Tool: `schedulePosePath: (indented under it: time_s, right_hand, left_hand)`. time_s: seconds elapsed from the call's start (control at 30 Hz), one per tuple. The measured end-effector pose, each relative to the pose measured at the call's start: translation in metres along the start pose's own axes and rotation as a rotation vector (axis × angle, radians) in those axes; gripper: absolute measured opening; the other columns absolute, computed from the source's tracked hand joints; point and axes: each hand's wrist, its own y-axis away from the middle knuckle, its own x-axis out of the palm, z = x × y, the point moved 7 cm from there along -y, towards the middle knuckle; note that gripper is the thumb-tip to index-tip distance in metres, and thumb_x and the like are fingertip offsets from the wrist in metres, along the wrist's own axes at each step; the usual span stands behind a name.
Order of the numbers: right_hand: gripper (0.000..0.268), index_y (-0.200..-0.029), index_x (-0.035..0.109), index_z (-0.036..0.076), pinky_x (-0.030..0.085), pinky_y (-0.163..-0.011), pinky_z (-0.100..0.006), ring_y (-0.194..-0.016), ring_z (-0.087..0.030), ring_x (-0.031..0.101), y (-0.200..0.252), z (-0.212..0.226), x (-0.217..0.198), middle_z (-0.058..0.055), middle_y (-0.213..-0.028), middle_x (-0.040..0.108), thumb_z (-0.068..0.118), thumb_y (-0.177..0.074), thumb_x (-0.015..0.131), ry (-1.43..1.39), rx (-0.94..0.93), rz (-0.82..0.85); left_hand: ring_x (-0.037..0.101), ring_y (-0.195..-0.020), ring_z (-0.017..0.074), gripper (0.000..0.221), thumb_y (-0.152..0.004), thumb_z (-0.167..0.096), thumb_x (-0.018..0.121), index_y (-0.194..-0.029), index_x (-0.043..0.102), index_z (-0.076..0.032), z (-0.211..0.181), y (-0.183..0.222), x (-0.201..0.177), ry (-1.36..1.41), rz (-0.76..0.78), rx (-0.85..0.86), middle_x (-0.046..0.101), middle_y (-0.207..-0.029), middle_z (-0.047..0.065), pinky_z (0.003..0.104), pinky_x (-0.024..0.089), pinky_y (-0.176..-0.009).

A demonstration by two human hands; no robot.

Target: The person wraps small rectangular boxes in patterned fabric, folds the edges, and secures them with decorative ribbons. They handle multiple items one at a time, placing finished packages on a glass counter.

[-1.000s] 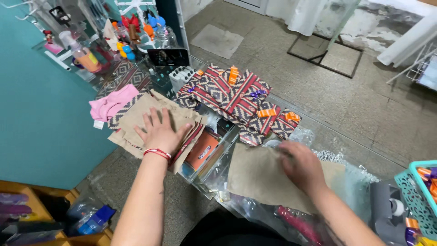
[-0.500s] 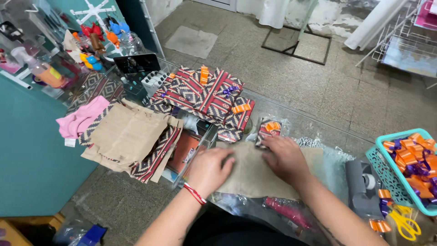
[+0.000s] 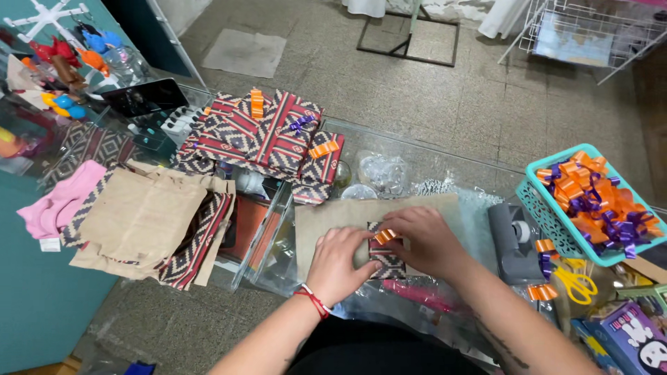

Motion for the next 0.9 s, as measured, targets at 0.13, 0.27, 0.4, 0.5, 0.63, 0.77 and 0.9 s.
schedulePosePath:
  time_s: [0.13,0.27,0.4,0.5,0.63,0.77,0.9]
  right_hand:
    - [0.027,-0.096,0.065,0.029,0.045,-0.095,-0.036,-0.111,-0.016,0.067,-0.002,-0.004,0.009,0.013,-0.112,0.069,0.031,-0.074,0.082,0.014,0.003,-0.008]
    - [0.031,-0.093,0.062,0.025,0.043,-0.102,-0.042,-0.122,-0.021,0.062,-0.001,-0.011,0.01,0.008,-0.123,0.066,0.028,-0.072,0.084,-0.097,0.095,0.043]
    - [0.022,-0.096,0.063,0.023,0.045,-0.099,-0.041,-0.115,-0.023,0.067,0.005,-0.023,0.015,0.004,-0.115,0.07,0.026,-0.081,0.079,-0.361,0.183,0.128]
    - [0.019,-0.098,0.063,0.014,0.047,-0.1,-0.043,-0.114,-0.03,0.069,0.016,-0.036,0.021,-0.005,-0.112,0.072,0.019,-0.086,0.077,-0.605,0.235,0.088]
    - [0.018,-0.101,0.063,0.01,0.047,-0.101,-0.043,-0.11,-0.026,0.068,0.022,-0.04,0.02,-0.008,-0.11,0.072,0.014,-0.087,0.075,-0.781,0.282,0.071]
    - [0.019,-0.108,0.065,0.01,0.046,-0.1,-0.041,-0.104,-0.018,0.061,0.026,-0.049,0.031,-0.005,-0.101,0.066,0.013,-0.091,0.072,-0.883,0.36,0.108]
    - [0.019,-0.109,0.065,0.008,0.046,-0.099,-0.036,-0.1,-0.014,0.056,0.025,-0.049,0.031,0.0,-0.099,0.063,0.009,-0.092,0.071,-0.987,0.39,0.125]
  left_hand:
    - [0.06,-0.116,0.0271,0.055,-0.076,-0.038,0.08,-0.127,0.065,-0.025,0.0,0.0,0.0,-0.002,-0.004,-0.005,0.065,-0.122,-0.001,0.043,0.045,-0.096]
    - [0.059,-0.117,0.0268,0.055,-0.077,-0.039,0.08,-0.128,0.065,-0.026,-0.002,0.001,-0.001,-0.019,-0.003,-0.007,0.065,-0.123,-0.002,0.043,0.045,-0.096]
    - [0.059,-0.114,0.0274,0.052,-0.078,-0.039,0.08,-0.127,0.067,-0.026,-0.008,0.001,-0.005,-0.042,-0.016,0.004,0.065,-0.12,0.0,0.042,0.044,-0.094]
    - [0.059,-0.114,0.0264,0.051,-0.078,-0.039,0.08,-0.126,0.067,-0.027,-0.007,0.001,-0.003,-0.054,-0.007,0.002,0.064,-0.119,-0.002,0.042,0.044,-0.094]
    - [0.059,-0.113,0.0255,0.051,-0.078,-0.04,0.08,-0.126,0.068,-0.03,-0.004,0.001,0.0,-0.061,-0.005,0.006,0.064,-0.118,-0.003,0.041,0.044,-0.094]
    - [0.059,-0.113,0.0264,0.05,-0.079,-0.041,0.079,-0.126,0.068,-0.03,-0.004,0.0,0.001,-0.068,0.009,0.009,0.064,-0.119,-0.002,0.041,0.044,-0.093]
    - [0.059,-0.113,0.0265,0.049,-0.079,-0.041,0.079,-0.127,0.069,-0.031,-0.002,0.001,0.002,-0.065,-0.003,0.007,0.064,-0.119,-0.002,0.041,0.044,-0.093]
